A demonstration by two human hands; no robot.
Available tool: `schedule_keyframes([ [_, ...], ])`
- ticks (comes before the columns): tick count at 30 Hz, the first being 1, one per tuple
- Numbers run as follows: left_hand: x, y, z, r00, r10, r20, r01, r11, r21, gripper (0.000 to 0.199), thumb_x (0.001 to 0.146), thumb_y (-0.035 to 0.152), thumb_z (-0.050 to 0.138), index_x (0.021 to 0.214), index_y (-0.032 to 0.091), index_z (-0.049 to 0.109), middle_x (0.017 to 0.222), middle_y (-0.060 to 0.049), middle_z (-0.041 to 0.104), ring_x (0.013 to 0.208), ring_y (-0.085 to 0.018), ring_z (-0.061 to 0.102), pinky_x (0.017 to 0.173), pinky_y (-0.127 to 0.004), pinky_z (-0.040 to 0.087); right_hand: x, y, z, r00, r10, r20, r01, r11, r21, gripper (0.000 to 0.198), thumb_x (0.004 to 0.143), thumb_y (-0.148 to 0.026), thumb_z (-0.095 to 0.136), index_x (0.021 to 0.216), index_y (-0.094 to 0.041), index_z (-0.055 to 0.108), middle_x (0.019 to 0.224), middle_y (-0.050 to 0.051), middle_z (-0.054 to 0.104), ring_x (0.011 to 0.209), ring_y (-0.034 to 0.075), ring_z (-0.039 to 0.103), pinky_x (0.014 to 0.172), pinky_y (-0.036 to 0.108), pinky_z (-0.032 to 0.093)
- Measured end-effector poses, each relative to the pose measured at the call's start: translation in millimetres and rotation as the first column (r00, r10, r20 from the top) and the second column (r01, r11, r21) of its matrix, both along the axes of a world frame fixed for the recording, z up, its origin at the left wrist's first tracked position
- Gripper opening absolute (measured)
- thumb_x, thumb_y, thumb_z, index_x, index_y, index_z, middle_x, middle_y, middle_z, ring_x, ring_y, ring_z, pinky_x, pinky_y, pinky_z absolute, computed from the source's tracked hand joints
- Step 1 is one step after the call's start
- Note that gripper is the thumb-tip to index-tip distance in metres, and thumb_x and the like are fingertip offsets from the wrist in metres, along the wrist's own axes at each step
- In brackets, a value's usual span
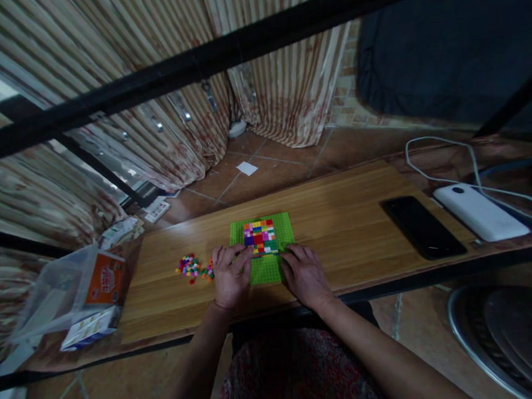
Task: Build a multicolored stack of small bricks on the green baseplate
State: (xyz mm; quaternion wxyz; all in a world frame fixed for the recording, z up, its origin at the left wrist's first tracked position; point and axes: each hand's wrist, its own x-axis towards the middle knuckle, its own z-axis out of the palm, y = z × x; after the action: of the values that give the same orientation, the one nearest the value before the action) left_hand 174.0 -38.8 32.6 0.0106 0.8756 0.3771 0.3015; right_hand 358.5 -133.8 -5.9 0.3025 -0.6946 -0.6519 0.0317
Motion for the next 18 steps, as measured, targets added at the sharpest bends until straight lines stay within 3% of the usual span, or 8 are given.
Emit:
schedule_keyframes([
  [6,-4.1,1.9,-10.6,1.000,-0.003,0.011,0.003,1.000,-0.012,0.028,0.090,0.019,0.053,0.109,0.030,0.069,0.102,-0.006,0.068,0.096,-0.019,0.061,0.103,-0.046,0.036,0.5,-0.2,-0.2,1.000,0.003,-0.012,-0.003,1.000,0.004,0.028,0.093,-0.028,0.046,0.112,-0.021,0.066,0.120,0.011,0.061,0.109,0.027,0.052,0.091,0.043,0.044],
  [13,-2.8,2.8,-15.7,0.998,-0.017,0.052,0.017,1.000,0.001,0.029,0.092,0.020,0.049,0.110,0.026,0.070,0.098,-0.008,0.067,0.092,-0.019,0.059,0.085,-0.036,0.048,0.8,-0.3,-0.8,1.000,0.007,-0.003,-0.007,1.000,0.014,0.028,0.093,-0.028,0.046,0.112,-0.021,0.066,0.120,0.011,0.061,0.108,0.027,0.052,0.092,0.044,0.044],
  [18,-0.8,1.9,-21.5,0.997,-0.010,0.083,0.013,0.999,-0.031,0.031,0.093,0.019,0.046,0.113,0.026,0.069,0.102,-0.009,0.064,0.094,-0.018,0.060,0.085,-0.033,0.050,0.9,-0.4,0.0,1.000,0.004,0.002,-0.004,1.000,-0.003,0.029,0.093,-0.029,0.046,0.112,-0.020,0.066,0.121,0.012,0.060,0.109,0.028,0.052,0.092,0.044,0.043],
])
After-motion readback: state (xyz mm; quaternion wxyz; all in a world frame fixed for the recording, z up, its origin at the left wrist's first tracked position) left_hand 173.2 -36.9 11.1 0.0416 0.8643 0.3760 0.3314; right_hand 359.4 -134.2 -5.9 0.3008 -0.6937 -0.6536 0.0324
